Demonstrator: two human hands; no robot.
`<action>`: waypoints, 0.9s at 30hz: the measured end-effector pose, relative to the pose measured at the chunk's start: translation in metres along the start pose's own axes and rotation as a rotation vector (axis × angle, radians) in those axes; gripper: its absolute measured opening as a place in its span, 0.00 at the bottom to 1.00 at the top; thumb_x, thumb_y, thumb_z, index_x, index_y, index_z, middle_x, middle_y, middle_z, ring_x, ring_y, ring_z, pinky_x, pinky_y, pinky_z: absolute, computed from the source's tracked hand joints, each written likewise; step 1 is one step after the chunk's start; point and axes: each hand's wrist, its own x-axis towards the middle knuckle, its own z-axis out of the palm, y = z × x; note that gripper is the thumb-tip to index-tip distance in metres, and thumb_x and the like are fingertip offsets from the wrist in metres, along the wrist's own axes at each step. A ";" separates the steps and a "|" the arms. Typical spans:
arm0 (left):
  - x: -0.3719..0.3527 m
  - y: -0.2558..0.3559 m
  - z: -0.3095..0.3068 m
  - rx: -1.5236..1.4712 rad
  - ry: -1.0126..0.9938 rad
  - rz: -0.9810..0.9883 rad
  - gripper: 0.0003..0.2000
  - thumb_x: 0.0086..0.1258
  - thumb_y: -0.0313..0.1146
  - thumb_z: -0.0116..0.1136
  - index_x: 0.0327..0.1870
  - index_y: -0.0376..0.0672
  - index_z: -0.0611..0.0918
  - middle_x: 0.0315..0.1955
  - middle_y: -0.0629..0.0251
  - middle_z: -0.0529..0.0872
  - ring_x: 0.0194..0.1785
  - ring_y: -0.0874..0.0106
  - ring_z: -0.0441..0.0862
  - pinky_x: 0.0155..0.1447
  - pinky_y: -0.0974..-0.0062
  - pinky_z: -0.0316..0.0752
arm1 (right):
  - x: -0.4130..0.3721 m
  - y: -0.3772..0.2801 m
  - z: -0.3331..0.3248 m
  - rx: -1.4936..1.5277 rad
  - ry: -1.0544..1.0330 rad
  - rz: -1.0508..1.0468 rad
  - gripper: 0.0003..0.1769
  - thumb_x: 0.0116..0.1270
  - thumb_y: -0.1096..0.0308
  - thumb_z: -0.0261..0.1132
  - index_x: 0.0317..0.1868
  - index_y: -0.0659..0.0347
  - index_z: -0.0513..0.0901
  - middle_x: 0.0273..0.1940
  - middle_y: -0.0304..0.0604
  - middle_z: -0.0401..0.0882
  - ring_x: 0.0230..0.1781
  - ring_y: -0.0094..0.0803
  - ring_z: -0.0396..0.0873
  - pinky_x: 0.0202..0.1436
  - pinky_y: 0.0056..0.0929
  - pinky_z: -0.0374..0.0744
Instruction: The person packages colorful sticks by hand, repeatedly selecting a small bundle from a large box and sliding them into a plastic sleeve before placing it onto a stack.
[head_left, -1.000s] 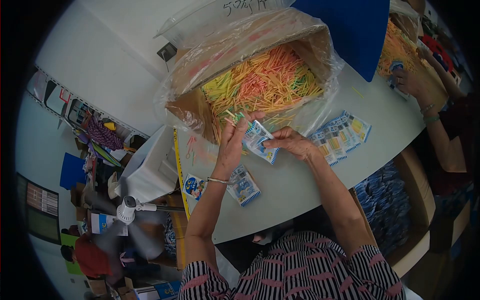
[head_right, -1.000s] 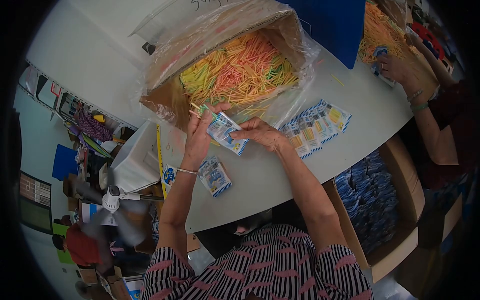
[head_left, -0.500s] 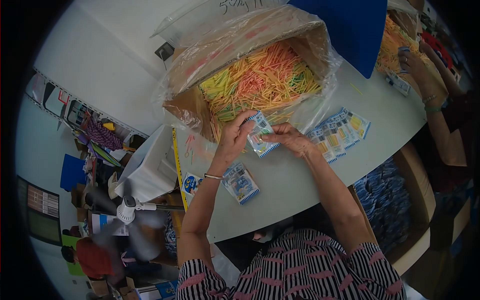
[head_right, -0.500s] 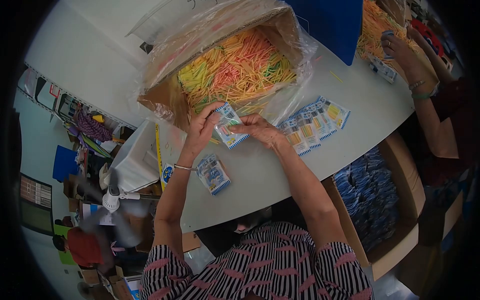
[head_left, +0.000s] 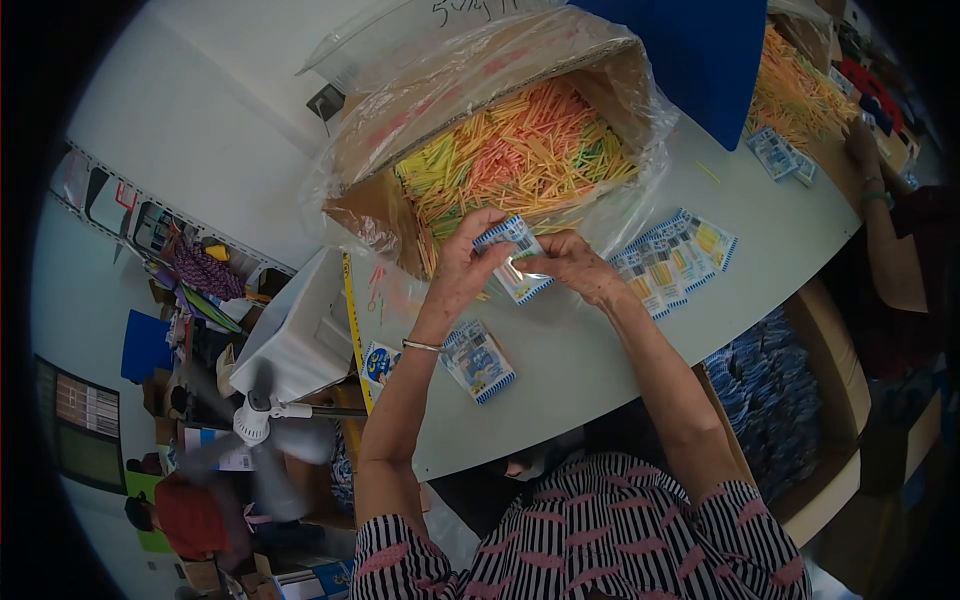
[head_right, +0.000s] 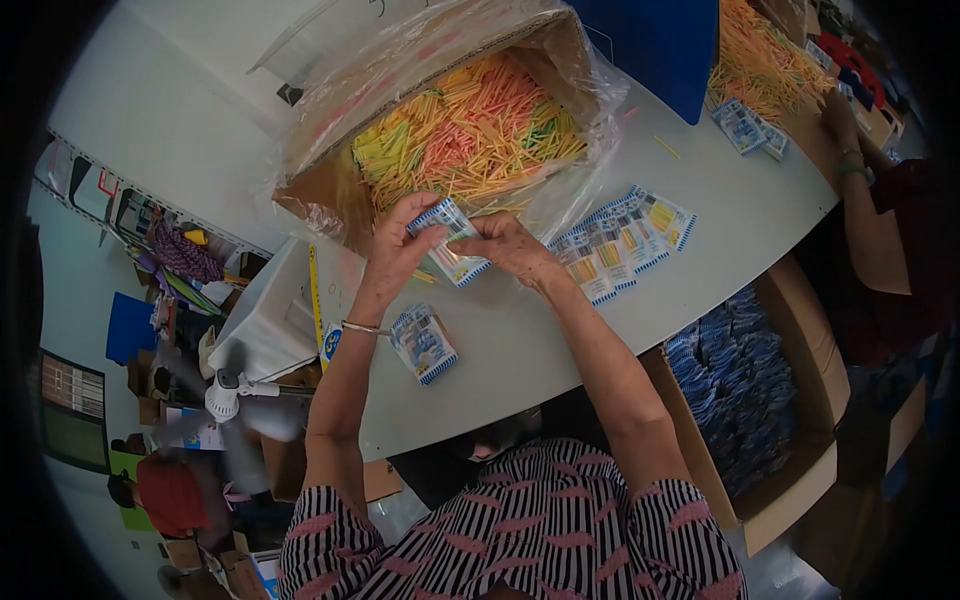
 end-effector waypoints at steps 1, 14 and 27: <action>0.000 -0.003 -0.002 -0.017 -0.024 -0.035 0.17 0.64 0.23 0.57 0.54 0.36 0.71 0.46 0.64 0.79 0.48 0.78 0.76 0.51 0.81 0.72 | -0.001 0.000 0.001 0.011 0.006 -0.010 0.12 0.59 0.68 0.67 0.42 0.64 0.83 0.34 0.36 0.83 0.32 0.16 0.76 0.37 0.17 0.73; -0.006 0.004 0.003 -0.058 -0.104 -0.180 0.17 0.63 0.24 0.59 0.52 0.38 0.70 0.39 0.68 0.80 0.40 0.82 0.76 0.43 0.83 0.72 | -0.011 -0.008 -0.007 -0.158 0.008 -0.013 0.10 0.57 0.66 0.69 0.36 0.62 0.84 0.26 0.29 0.78 0.24 0.13 0.67 0.26 0.17 0.64; -0.006 0.011 0.047 -0.121 -0.130 -0.111 0.16 0.64 0.24 0.59 0.51 0.38 0.69 0.34 0.72 0.78 0.35 0.86 0.73 0.37 0.87 0.70 | -0.049 -0.053 -0.027 -0.296 0.046 -0.017 0.10 0.58 0.64 0.68 0.32 0.63 0.84 0.23 0.28 0.75 0.24 0.14 0.66 0.27 0.20 0.66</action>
